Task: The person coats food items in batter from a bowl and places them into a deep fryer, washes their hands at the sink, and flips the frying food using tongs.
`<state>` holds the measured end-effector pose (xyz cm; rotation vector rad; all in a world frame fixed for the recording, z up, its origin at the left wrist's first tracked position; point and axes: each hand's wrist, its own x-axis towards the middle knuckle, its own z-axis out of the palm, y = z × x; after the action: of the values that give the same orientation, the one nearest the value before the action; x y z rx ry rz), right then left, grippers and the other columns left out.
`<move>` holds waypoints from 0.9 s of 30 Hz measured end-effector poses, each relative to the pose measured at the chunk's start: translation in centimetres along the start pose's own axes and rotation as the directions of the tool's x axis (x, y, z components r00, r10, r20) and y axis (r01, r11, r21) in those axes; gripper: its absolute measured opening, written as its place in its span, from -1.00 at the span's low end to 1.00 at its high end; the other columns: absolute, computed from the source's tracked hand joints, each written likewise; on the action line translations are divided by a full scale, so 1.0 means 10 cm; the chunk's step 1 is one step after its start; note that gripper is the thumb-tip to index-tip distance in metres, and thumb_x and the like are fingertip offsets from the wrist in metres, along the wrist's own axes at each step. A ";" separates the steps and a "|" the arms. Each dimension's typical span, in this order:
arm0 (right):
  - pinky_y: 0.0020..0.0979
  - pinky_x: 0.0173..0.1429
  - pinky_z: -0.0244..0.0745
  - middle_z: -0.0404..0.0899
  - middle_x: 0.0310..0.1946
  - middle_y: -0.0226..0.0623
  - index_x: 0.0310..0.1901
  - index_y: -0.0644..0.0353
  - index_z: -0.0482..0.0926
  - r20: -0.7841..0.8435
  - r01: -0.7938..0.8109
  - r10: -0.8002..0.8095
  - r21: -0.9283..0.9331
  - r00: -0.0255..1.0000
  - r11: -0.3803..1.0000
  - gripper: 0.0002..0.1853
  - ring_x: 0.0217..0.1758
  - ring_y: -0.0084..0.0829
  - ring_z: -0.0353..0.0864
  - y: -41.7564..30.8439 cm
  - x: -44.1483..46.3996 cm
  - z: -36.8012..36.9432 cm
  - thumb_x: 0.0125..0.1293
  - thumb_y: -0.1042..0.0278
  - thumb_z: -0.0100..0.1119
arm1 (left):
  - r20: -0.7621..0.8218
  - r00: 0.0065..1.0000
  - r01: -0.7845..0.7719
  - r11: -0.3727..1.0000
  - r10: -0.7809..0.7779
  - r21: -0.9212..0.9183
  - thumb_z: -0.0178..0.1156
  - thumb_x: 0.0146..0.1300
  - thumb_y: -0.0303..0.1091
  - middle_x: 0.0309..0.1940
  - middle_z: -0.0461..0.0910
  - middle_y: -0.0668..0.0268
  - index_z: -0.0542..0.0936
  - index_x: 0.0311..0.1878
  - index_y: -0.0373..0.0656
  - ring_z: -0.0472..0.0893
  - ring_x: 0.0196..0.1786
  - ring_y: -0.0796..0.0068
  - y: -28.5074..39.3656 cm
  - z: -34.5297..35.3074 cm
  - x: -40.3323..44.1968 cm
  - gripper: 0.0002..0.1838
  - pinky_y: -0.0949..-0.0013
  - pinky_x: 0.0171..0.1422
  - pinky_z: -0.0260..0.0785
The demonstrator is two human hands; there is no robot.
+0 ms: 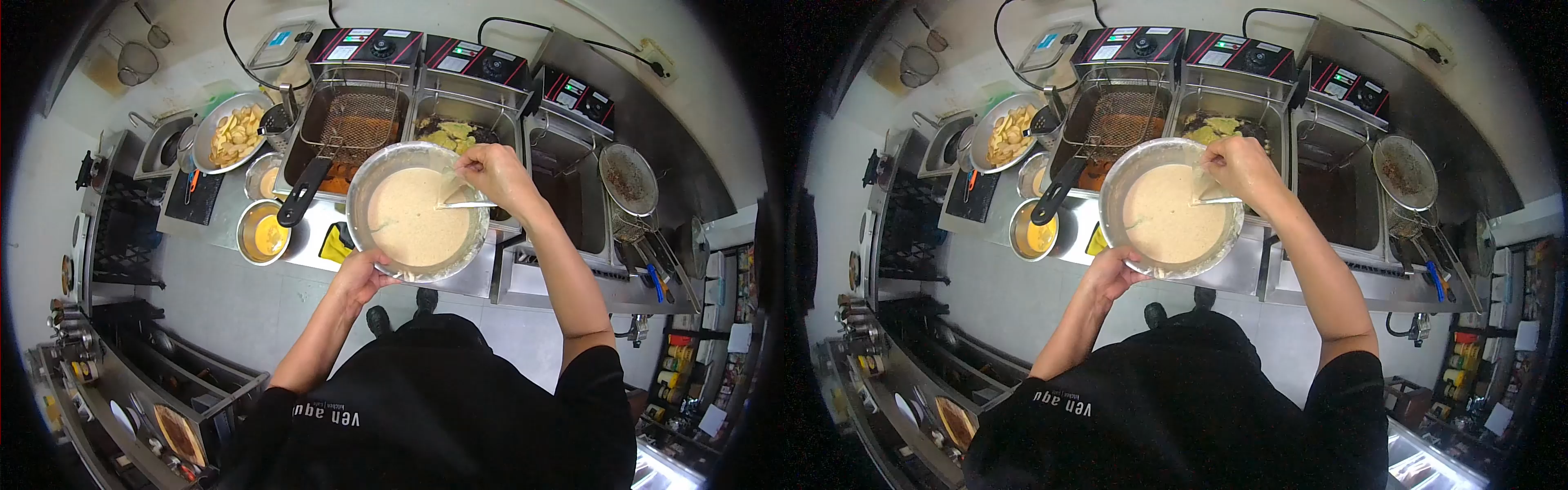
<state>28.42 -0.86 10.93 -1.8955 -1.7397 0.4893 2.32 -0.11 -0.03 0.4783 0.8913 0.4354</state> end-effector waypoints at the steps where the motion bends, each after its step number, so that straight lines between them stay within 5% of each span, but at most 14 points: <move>1: -0.43 -0.20 0.51 0.64 -0.42 -0.10 -0.29 0.35 0.63 -0.013 0.000 0.001 0.011 1.000 1.000 -0.84 -0.36 -0.38 0.65 0.03 0.03 -0.01 0.04 0.55 0.23 | -0.001 1.000 0.003 1.000 -0.003 -0.002 -0.04 0.04 -0.63 0.01 0.42 -0.06 0.22 0.13 -0.50 0.59 -0.08 0.04 0.01 0.01 0.01 -0.49 0.07 -0.08 0.62; 7: -0.31 -0.14 0.52 0.61 -0.41 0.00 -0.32 0.31 0.65 -0.039 -0.040 0.040 0.016 0.998 0.999 -0.85 -0.29 -0.14 0.65 0.22 0.18 -0.02 0.02 0.52 0.19 | -0.035 0.999 0.020 1.000 -0.020 0.007 -0.05 0.05 -0.62 0.04 0.40 -0.07 0.21 0.15 -0.50 0.57 -0.02 0.03 0.04 0.01 0.03 -0.48 0.04 -0.04 0.60; 10: -0.39 -0.19 0.51 0.64 -0.42 -0.09 -0.30 0.35 0.63 -0.055 -0.003 -0.001 -0.073 0.998 0.997 -0.84 -0.33 -0.36 0.67 0.40 0.26 -0.05 0.04 0.53 0.24 | -0.021 0.999 0.024 1.000 -0.024 -0.005 -0.04 0.05 -0.61 0.05 0.40 -0.07 0.20 0.17 -0.48 0.56 -0.01 0.03 0.05 -0.02 0.04 -0.46 0.04 -0.03 0.59; 19: -0.40 -0.18 0.51 0.65 -0.43 -0.10 -0.34 0.32 0.64 -0.131 -0.120 0.106 -0.106 0.986 0.987 -0.86 -0.33 -0.38 0.67 0.80 0.41 -0.47 0.04 0.49 0.24 | -0.059 0.998 -0.009 0.999 0.007 -0.047 -0.05 0.06 -0.60 0.03 0.43 -0.08 0.23 0.16 -0.49 0.59 -0.05 0.02 0.09 -0.10 -0.04 -0.49 0.06 -0.06 0.60; 21: -0.26 -0.12 0.51 0.62 -0.42 -0.01 -0.38 0.27 0.66 -0.108 -0.182 0.169 -0.126 0.980 0.975 -0.87 -0.28 -0.12 0.65 0.95 0.46 -0.42 -0.01 0.51 0.21 | -0.043 0.999 -0.014 0.999 0.013 -0.040 -0.05 0.06 -0.60 0.04 0.42 -0.08 0.22 0.16 -0.49 0.59 -0.05 0.01 0.10 -0.12 -0.06 -0.48 0.06 -0.07 0.61; 27: -0.17 -0.09 0.49 0.60 -0.40 0.09 -0.40 0.28 0.65 -0.187 -0.291 0.252 -0.223 0.950 0.930 -0.86 -0.23 0.01 0.62 1.56 0.57 0.08 0.00 0.57 0.11 | -0.071 0.997 -0.005 0.999 0.003 -0.037 -0.04 0.00 -0.62 0.02 0.43 -0.07 0.21 0.16 -0.52 0.59 -0.06 0.03 0.14 -0.13 -0.08 -0.44 0.08 -0.07 0.61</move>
<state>41.09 4.20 1.48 -2.3038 -1.5006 0.2191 0.56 0.86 0.55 0.4330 0.9493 0.4740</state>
